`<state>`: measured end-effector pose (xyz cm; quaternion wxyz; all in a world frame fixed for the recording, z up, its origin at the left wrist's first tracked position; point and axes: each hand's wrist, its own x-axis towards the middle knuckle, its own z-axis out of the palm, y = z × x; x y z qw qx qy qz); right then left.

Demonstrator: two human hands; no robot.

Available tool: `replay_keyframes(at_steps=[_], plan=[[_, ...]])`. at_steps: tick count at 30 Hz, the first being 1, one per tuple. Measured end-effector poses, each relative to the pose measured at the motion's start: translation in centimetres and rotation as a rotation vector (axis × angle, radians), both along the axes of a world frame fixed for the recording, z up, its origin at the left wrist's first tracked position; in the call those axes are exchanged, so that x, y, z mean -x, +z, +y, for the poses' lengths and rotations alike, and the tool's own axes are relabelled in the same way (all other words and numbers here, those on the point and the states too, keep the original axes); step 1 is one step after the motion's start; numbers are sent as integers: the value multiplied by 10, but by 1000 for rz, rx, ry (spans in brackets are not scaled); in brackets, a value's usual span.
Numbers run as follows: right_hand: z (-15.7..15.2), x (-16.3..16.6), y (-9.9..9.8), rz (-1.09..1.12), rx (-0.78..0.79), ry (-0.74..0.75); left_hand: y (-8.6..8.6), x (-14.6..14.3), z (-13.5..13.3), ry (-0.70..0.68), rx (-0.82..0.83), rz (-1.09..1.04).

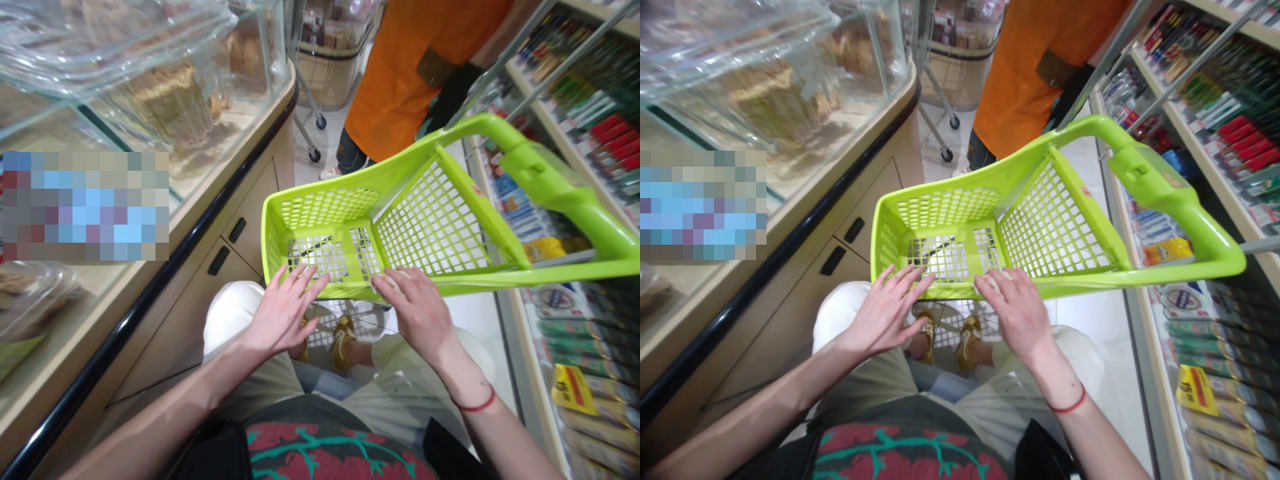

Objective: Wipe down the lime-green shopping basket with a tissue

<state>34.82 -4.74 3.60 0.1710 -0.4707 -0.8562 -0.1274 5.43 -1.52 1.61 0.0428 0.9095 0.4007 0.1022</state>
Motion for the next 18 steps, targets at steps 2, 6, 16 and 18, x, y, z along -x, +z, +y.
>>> replay_keyframes(at_steps=[2, 6, 16, 18], plan=[[2, 25, -5, 21, 35, 0, 1, 0, 0, 7, 2, 13], [2, 43, -7, 22, 58, 13, 3, 2, 2, 42, 8, 29], [-7, -45, 17, -102, 45, -83, 1, 4, 5, 44, 10, 61], [-5, -47, 15, -61, 22, -73, 1, 5, 5, 42, 13, 53]])
